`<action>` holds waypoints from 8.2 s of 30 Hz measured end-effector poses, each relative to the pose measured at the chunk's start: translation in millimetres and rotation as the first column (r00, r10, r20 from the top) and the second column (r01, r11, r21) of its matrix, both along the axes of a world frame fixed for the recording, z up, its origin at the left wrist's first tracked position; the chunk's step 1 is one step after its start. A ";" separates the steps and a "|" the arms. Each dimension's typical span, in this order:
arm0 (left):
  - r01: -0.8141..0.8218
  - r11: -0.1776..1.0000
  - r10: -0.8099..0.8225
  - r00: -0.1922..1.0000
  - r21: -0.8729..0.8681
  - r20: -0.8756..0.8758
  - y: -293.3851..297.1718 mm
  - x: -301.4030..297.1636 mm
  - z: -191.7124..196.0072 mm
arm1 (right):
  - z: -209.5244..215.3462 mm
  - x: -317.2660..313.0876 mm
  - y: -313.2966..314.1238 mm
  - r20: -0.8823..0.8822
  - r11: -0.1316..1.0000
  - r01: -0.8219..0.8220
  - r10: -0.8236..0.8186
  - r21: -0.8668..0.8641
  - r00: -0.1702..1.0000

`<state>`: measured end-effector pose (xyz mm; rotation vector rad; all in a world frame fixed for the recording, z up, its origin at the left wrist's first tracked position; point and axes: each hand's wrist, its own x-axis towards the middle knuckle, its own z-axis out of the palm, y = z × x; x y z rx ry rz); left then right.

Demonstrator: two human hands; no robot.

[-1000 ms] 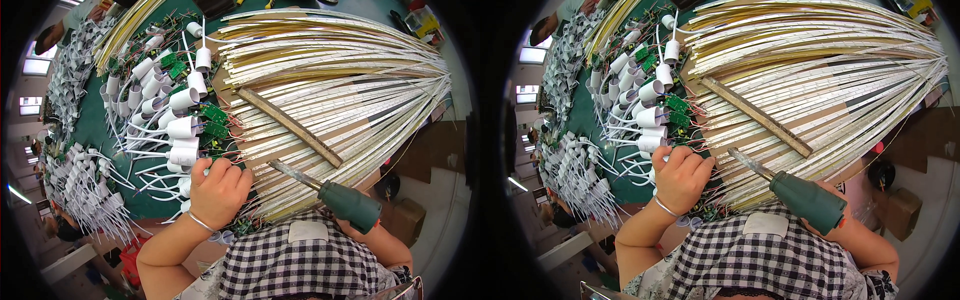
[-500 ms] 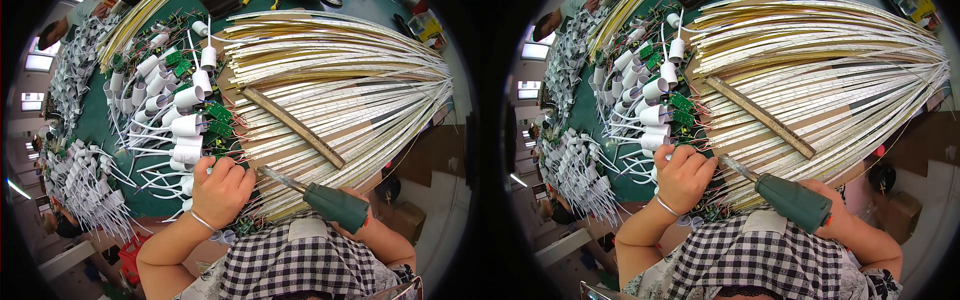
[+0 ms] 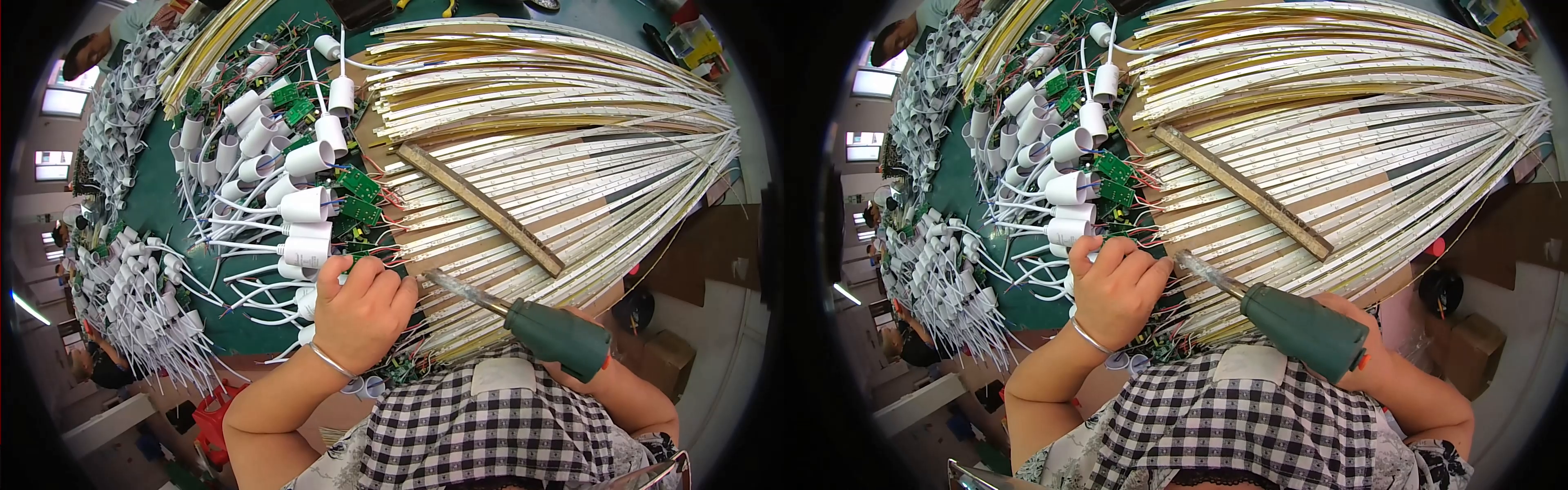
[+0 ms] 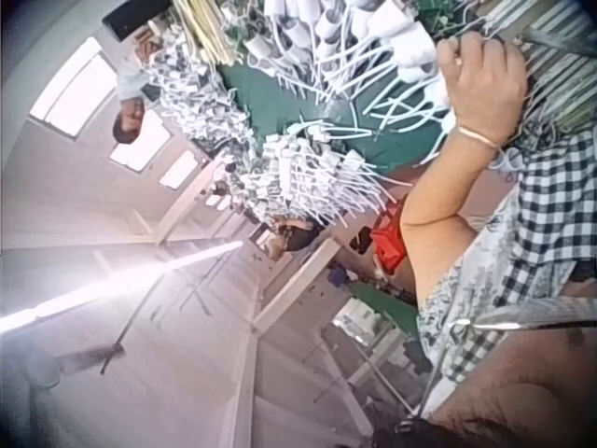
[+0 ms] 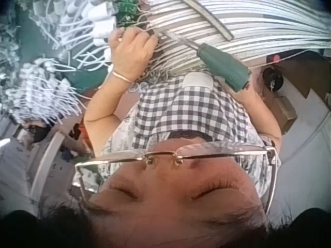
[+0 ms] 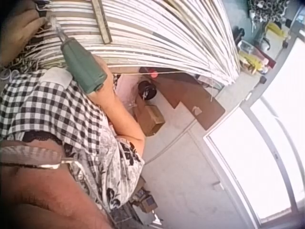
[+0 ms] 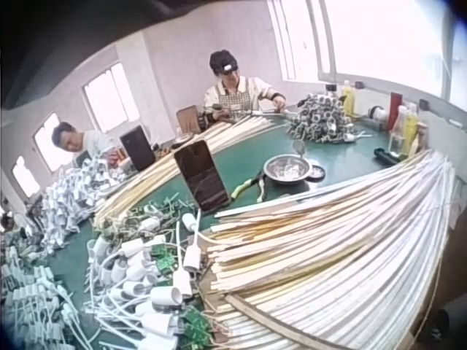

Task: The person applies adhesive to LED strips using a hot glue gun, then assembles the components by hand on a production line.

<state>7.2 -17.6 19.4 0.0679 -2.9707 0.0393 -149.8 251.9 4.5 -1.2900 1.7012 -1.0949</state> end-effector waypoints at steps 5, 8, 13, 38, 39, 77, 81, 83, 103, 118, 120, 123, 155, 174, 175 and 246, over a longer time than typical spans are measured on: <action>-0.002 1.000 0.002 1.000 -0.001 0.011 -0.2 0.1 1.1 | 0.7 2.1 9.7 -0.209 0.999 0.033 -0.033 -0.001 0.977; -0.004 1.000 0.004 1.000 -0.001 0.004 0.2 -0.7 1.1 | -1.2 3.0 13.8 -0.139 0.998 0.063 -0.063 -0.001 0.988; -0.006 1.000 0.006 1.000 -0.006 -0.016 1.1 -1.7 -1.6 | 4.9 1.5 6.3 -0.283 1.000 -0.004 -0.002 -0.022 0.959; -0.013 0.986 -0.041 0.949 0.168 0.313 -9.5 -16.1 24.9 | -0.4 4.3 13.1 0.026 0.992 0.100 -0.102 0.072 0.994; -0.015 0.984 -0.046 0.940 0.176 0.338 -9.6 -16.9 25.2 | 0.9 3.0 12.4 -0.036 0.995 0.077 -0.075 0.065 0.997; -0.152 0.969 0.137 0.987 0.197 0.086 -2.6 -18.9 8.6 | -5.0 7.2 3.6 -0.087 1.000 0.003 -0.001 0.015 0.996; -0.150 0.969 0.138 0.988 0.195 0.076 -1.9 -19.0 7.6 | -3.3 8.4 0.8 0.035 0.999 0.027 -0.028 0.040 0.999; -0.152 0.969 0.139 0.987 0.195 0.078 -2.1 -18.5 7.6 | -1.8 8.4 -0.9 0.032 0.999 0.024 -0.026 0.048 0.999; -0.197 0.967 0.174 0.974 0.161 0.144 -5.7 -15.2 7.4 | -4.3 15.8 12.4 0.140 0.968 0.224 -0.239 0.116 0.961; -0.229 0.954 0.296 0.808 0.192 -0.509 -98.7 -18.7 57.6 | -3.7 12.0 4.8 0.338 0.913 0.408 -0.392 0.026 0.856; -0.349 0.836 0.548 0.556 0.422 -0.625 -157.8 -17.7 65.0 | -1.4 12.3 1.5 0.339 0.910 0.414 -0.388 -0.004 0.857; -0.508 0.669 0.740 0.384 0.543 -0.552 -236.4 -9.5 44.9 | -0.1 15.1 -0.2 0.371 0.909 0.416 -0.387 0.002 0.844; -0.124 0.984 0.133 0.989 0.129 -0.059 12.5 3.4 6.6 | -5.5 5.0 22.3 0.062 0.972 0.229 -0.232 0.053 0.971; -0.116 0.990 0.127 0.980 0.075 -0.155 2.0 2.9 34.0 | -1.2 0.2 10.7 0.032 0.977 0.207 -0.205 -0.056 0.978; -0.060 0.996 0.074 0.969 0.065 -0.234 4.3 1.3 38.2 | -0.1 1.0 11.6 0.032 0.977 0.205 -0.203 -0.056 0.979; -0.101 0.994 0.099 0.994 -0.033 -0.050 17.4 -1.4 -5.6 | -2.7 3.5 -6.1 -0.023 0.995 0.103 -0.103 0.001 0.994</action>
